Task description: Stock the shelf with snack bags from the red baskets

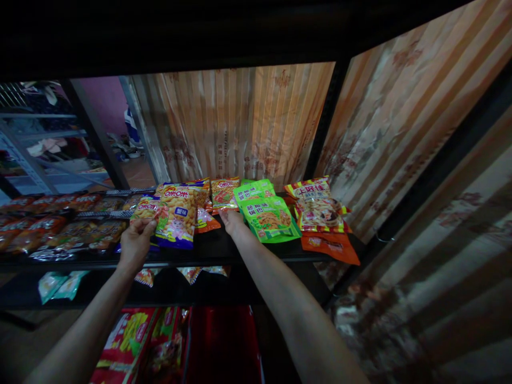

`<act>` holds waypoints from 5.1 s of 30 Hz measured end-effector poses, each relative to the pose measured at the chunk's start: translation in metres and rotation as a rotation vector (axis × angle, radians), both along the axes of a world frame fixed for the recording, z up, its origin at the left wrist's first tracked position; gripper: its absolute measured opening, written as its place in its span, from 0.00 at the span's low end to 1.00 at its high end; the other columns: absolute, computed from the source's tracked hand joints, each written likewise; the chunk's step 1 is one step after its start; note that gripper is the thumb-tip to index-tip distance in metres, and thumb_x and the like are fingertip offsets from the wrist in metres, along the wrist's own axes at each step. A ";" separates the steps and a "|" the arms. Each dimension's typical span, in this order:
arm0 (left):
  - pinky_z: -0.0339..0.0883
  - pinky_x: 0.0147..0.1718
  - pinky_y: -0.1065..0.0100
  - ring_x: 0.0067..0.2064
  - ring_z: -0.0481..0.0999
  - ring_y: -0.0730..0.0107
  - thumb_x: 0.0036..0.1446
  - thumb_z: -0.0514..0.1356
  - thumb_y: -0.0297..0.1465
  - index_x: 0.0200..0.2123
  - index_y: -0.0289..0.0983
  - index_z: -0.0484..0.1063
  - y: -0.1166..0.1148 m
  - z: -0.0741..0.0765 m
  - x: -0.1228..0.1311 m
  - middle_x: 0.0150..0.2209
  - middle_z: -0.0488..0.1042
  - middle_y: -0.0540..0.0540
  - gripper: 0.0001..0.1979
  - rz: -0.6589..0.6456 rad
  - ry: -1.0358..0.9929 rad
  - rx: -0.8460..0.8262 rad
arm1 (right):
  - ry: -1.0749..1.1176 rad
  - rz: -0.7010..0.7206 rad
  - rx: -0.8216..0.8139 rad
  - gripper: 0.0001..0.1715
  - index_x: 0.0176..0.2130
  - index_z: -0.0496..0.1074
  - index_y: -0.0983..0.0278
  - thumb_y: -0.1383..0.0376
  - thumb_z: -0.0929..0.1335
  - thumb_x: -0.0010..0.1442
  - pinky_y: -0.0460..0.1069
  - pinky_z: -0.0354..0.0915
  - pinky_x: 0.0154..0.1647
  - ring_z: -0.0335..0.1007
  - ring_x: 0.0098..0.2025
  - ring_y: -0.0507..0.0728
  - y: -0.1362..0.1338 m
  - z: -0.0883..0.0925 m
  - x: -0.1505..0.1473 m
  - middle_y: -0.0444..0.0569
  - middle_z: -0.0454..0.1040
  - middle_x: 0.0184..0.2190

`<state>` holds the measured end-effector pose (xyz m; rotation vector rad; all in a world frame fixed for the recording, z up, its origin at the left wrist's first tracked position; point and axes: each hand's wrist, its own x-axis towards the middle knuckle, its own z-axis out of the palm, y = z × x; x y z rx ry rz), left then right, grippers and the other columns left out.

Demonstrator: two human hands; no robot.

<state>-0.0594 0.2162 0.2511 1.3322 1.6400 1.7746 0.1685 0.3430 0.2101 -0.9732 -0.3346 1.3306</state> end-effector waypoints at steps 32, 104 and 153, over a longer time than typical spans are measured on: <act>0.64 0.34 0.68 0.31 0.72 0.67 0.52 0.57 0.39 0.30 0.38 0.70 -0.012 -0.013 0.035 0.27 0.73 0.49 0.10 0.046 0.150 0.071 | -0.541 0.132 0.142 0.11 0.29 0.73 0.64 0.62 0.65 0.59 0.47 0.69 0.42 0.73 0.35 0.52 -0.051 0.037 0.003 0.47 0.77 0.29; 0.62 0.52 0.59 0.56 0.68 0.56 0.56 0.56 0.35 0.61 0.35 0.54 0.048 -0.041 0.068 0.56 0.68 0.36 0.31 0.034 0.299 -0.324 | -1.408 -0.035 0.382 0.38 0.64 0.48 0.67 0.62 0.60 0.57 0.64 0.54 0.59 0.57 0.60 0.67 -0.088 0.036 0.053 0.59 0.58 0.61; 0.64 0.52 0.64 0.52 0.72 0.63 0.56 0.56 0.31 0.55 0.35 0.64 0.061 -0.064 0.059 0.51 0.73 0.41 0.23 0.106 0.109 -0.047 | -1.363 -0.065 0.360 0.37 0.64 0.50 0.66 0.61 0.61 0.57 0.63 0.55 0.60 0.58 0.60 0.65 -0.095 0.034 0.051 0.57 0.62 0.59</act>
